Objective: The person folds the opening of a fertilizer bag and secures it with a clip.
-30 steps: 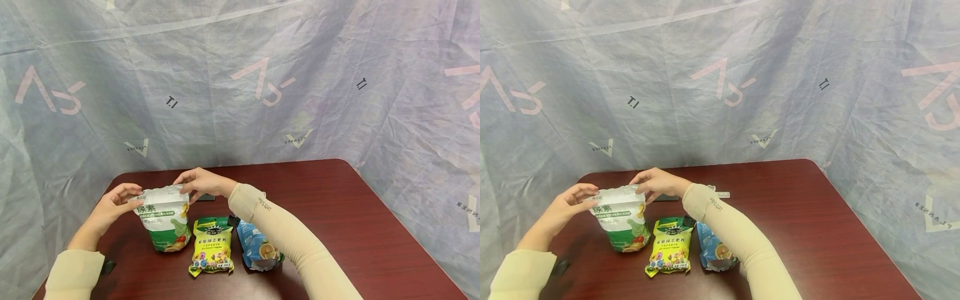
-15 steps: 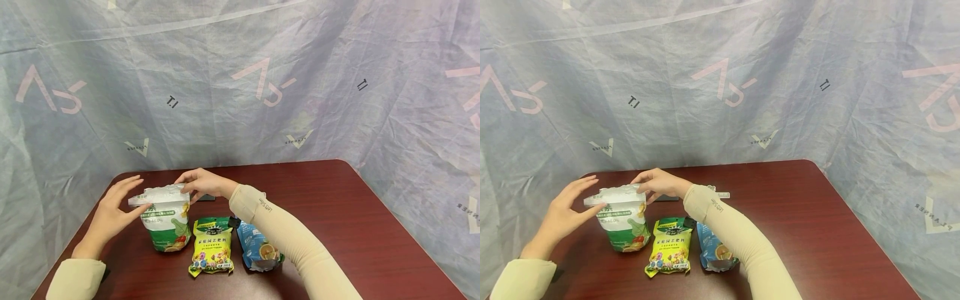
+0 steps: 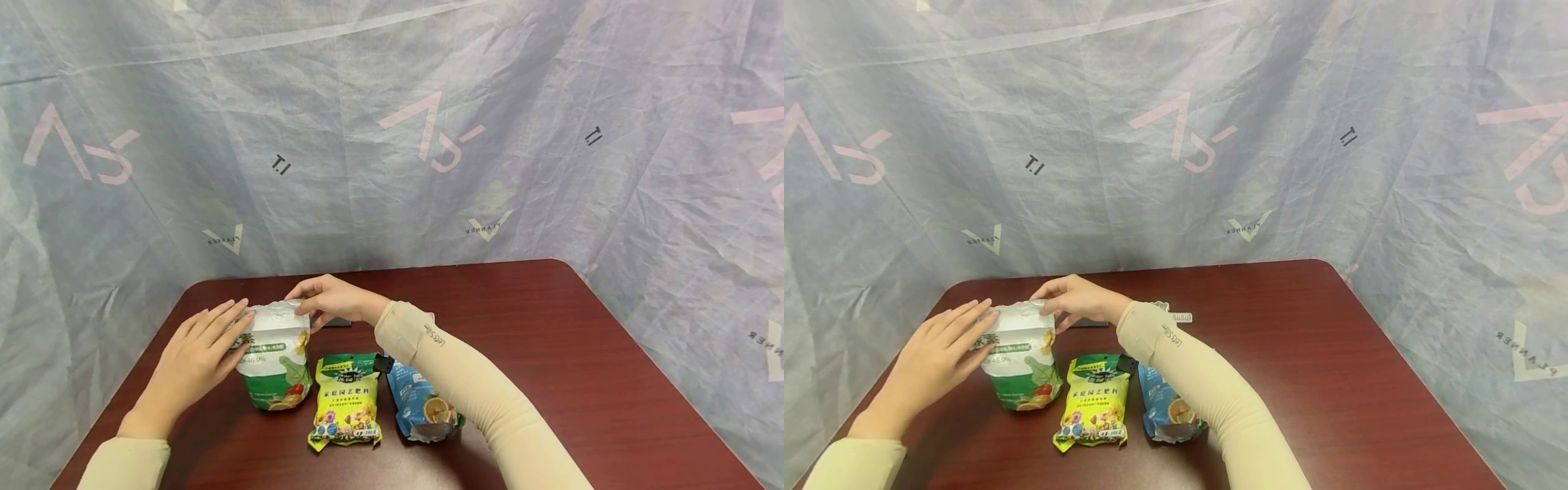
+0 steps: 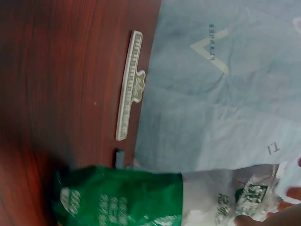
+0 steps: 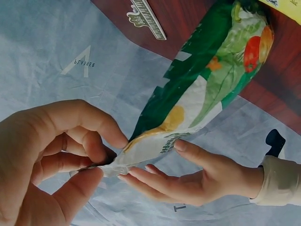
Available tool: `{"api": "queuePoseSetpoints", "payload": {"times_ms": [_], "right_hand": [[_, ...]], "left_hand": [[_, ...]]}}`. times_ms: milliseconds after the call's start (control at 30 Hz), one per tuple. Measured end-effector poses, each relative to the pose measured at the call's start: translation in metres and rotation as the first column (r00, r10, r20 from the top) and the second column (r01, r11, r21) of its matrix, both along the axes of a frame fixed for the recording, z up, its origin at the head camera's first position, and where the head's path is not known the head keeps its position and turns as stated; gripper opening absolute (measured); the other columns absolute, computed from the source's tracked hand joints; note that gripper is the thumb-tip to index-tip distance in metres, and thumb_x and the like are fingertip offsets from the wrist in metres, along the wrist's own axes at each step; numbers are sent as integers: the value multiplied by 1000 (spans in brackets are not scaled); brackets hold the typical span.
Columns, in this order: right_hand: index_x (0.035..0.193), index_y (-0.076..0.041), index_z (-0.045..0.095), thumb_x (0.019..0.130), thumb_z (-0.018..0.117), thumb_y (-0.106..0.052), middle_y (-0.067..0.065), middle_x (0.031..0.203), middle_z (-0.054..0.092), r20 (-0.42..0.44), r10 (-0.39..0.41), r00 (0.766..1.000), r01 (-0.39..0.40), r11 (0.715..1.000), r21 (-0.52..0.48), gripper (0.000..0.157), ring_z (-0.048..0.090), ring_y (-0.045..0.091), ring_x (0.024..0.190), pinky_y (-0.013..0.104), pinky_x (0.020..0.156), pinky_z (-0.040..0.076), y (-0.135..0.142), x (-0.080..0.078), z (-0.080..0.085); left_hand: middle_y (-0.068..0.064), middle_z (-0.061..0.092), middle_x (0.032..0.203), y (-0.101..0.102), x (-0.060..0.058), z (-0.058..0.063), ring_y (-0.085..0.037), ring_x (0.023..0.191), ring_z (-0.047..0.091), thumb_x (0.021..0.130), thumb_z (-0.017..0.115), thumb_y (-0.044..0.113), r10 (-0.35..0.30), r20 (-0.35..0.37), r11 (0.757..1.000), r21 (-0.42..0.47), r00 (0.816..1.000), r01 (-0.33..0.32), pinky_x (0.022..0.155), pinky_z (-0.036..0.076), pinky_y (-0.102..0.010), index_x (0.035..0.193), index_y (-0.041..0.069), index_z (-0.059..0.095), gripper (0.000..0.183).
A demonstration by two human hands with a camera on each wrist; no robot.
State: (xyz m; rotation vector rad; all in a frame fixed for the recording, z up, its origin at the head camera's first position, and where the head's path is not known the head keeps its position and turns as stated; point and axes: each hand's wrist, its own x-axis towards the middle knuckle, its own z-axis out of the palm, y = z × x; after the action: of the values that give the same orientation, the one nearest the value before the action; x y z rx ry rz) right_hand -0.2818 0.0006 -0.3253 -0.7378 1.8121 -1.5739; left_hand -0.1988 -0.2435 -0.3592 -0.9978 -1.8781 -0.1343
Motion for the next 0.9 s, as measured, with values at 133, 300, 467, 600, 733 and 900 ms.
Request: {"api": "queuePoseSetpoints", "payload": {"times_ms": [133, 300, 467, 600, 733, 900], "right_hand": [[116, -3, 59, 89, 56, -2, 8, 97, 60, 1, 2, 1000, -2, 1000, -1, 27, 59, 20, 82, 47, 73, 52, 0, 0, -1], [116, -4, 60, 89, 56, -1, 8, 97, 60, 2, -4, 1000, 5, 1000, -3, 27, 58, 20, 81, 47, 73, 52, 0, 0, -2], [116, -3, 59, 89, 56, -1, 8, 99, 61, 3, -8, 1000, 8, 1000, 8, 27, 61, 22, 83, 48, 73, 52, -1, 0, -3], [116, -4, 60, 89, 57, -1, 9, 98, 61, -5, -16, 1000, 16, 1000, 19, 27, 60, 22, 82, 45, 71, 53, -1, -1, -4], [117, -5, 59, 89, 57, -2, 9, 97, 60, -16, -14, 1000, 14, 999, 32, 28, 59, 22, 78, 44, 69, 54, -1, -2, -5], [115, -7, 61, 88, 59, -4, 9, 89, 58, -28, -25, 999, 26, 998, 49, 27, 52, 25, 72, 42, 68, 54, 1, -3, -6]], "left_hand": [[-15, 58, 121, 1, 2, -3, -34, 105, 56, 98, 40, 32, 22, -47, 999, -36, 999, -24, 93, 36, -47, 113, -1, 64, 43], [-15, 57, 122, -1, 1, -7, -33, 106, 55, 99, 38, 27, 32, -58, 998, -61, 998, -36, 96, 34, -48, 114, -1, 63, 40], [-16, 56, 124, -4, 0, -11, -32, 107, 54, 100, 36, 26, 38, -38, 997, -72, 999, -40, 104, 28, -44, 115, -1, 62, 40], [-16, 54, 125, -5, -1, -13, -33, 109, 54, 100, 35, 25, 47, -17, 996, -81, 999, -48, 104, 27, -43, 117, -1, 61, 40], [-15, 54, 126, -7, -2, -15, -32, 109, 54, 100, 35, 25, 56, 2, 995, -80, 998, -55, 105, 26, -41, 118, -1, 60, 41], [-15, 55, 125, -8, -4, -16, -31, 109, 55, 101, 34, 26, 54, 39, 996, -71, 998, -52, 107, 23, -37, 119, 0, 60, 41]]}}
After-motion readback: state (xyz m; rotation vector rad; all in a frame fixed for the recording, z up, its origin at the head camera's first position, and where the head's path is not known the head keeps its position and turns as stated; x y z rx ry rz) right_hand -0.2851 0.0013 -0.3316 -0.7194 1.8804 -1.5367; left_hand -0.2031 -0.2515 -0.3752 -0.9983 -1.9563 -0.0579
